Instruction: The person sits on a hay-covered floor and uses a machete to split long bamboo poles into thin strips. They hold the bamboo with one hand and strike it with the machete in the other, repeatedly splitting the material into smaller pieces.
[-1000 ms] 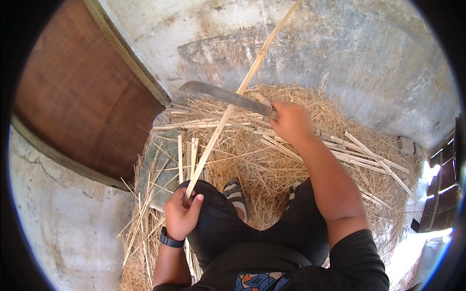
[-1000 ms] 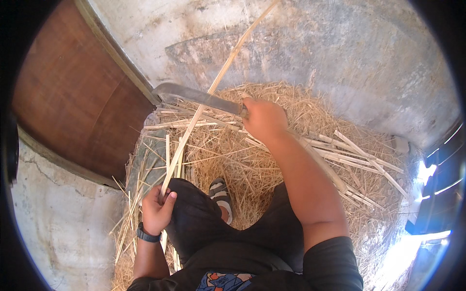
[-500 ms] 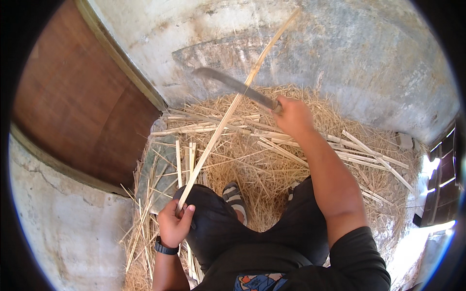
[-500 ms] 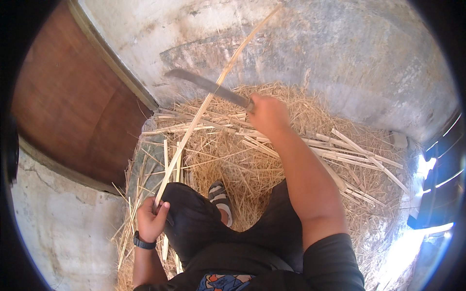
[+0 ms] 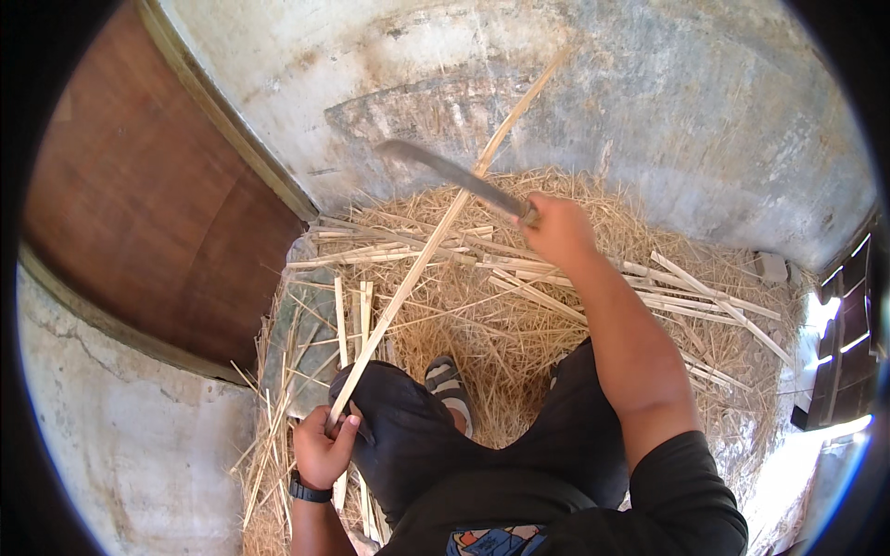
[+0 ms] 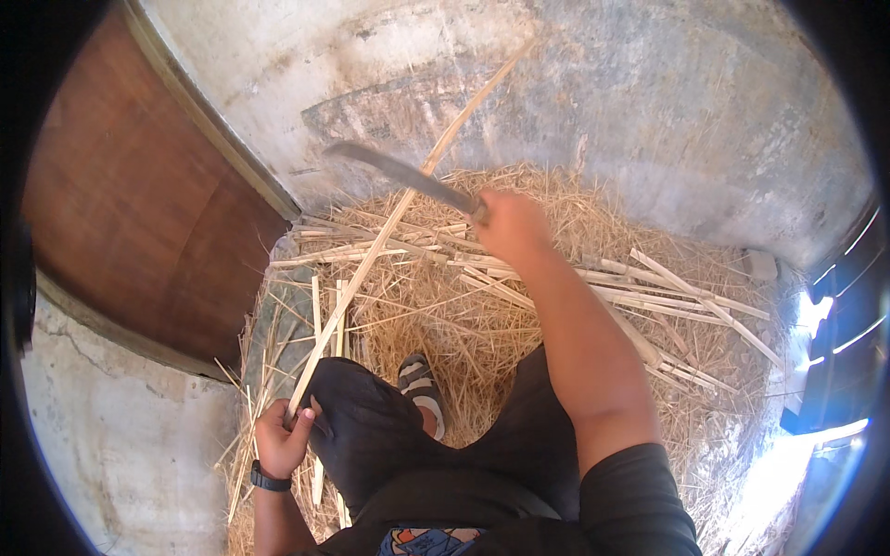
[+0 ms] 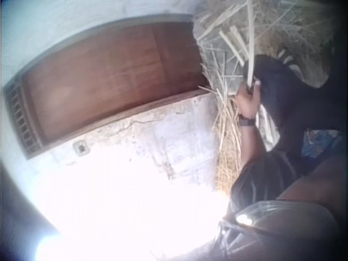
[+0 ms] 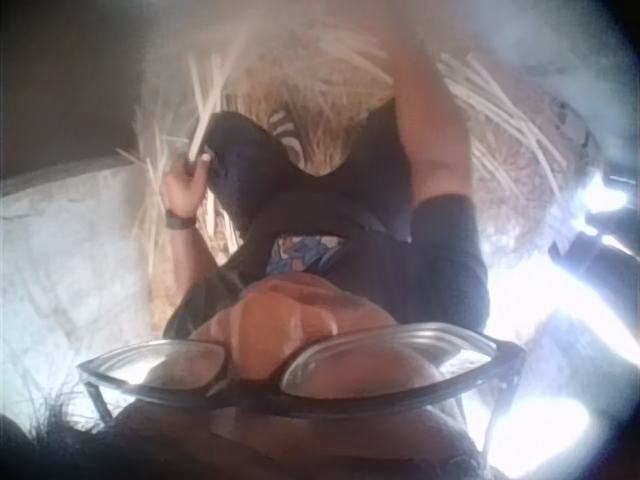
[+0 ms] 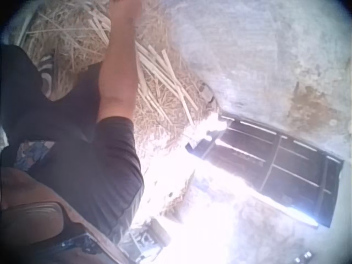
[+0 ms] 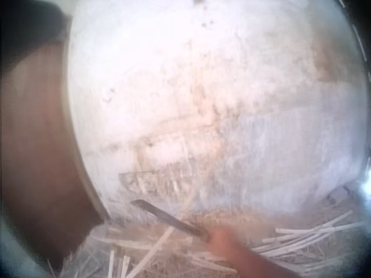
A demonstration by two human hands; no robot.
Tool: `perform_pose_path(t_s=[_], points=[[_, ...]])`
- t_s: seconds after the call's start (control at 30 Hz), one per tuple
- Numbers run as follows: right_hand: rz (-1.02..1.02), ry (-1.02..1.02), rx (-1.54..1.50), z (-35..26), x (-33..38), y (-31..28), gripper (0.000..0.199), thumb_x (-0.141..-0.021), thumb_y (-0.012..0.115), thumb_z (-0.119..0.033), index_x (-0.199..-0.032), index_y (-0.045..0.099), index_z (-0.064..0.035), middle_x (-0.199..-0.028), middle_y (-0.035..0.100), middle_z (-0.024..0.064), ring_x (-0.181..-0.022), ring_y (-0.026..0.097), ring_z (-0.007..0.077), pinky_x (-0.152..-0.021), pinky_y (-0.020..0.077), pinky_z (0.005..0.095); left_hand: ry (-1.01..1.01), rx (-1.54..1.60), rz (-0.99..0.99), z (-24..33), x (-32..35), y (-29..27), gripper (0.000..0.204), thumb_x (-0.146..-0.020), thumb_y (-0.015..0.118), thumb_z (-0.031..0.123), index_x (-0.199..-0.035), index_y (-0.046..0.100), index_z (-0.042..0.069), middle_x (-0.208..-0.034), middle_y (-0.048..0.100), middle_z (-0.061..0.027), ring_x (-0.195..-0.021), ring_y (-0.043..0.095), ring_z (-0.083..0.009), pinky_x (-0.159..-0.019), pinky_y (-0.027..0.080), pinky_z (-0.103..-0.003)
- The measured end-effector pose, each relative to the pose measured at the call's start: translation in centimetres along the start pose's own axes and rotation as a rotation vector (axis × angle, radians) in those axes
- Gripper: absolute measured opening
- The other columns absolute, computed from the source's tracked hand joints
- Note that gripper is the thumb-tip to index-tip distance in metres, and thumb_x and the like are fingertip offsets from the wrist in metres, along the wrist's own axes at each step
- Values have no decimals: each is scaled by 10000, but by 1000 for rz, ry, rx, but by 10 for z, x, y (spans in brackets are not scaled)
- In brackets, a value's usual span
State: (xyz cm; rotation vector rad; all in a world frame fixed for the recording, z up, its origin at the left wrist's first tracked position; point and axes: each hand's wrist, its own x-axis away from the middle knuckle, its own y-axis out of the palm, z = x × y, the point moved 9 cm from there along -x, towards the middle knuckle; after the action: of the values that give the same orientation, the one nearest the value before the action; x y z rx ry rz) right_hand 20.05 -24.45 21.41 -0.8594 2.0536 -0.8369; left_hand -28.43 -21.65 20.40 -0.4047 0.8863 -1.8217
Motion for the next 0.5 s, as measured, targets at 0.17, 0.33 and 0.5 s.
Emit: perform_pose_path(t_s=[0.17, 0.33, 0.5], points=[[-118, -350, 34, -66, 29, 29, 121, -846, 740, -202, -925, 683, -132, -791, 706, 86, -754, 711, 264, -682, 565, 438, 14, -40, 4, 3, -3, 5, 199, -896, 786, 173, -885, 693, -3, -579, 515, 7, -530, 431, -65, -494, 357, -261], [-148, -170, 57, -28, 9, 15, 143, -891, 727, -260, -956, 708, -135, -770, 709, 84, -694, 697, 228, -656, 564, 407, 6, -40, 5, -12, 1, -6, 232, -899, 789, 188, -847, 676, -8, -563, 504, -3, -523, 422, -70, -487, 344, -270], [-168, 130, -55, 11, 0, 6, 256, -938, 711, -361, -973, 704, -107, -803, 732, 82, -671, 691, 225, -642, 560, 394, 0, -75, 0, -12, 9, -13, 301, -917, 784, 220, -786, 632, -6, -565, 495, 16, -541, 416, -56, -485, 327, -263]])
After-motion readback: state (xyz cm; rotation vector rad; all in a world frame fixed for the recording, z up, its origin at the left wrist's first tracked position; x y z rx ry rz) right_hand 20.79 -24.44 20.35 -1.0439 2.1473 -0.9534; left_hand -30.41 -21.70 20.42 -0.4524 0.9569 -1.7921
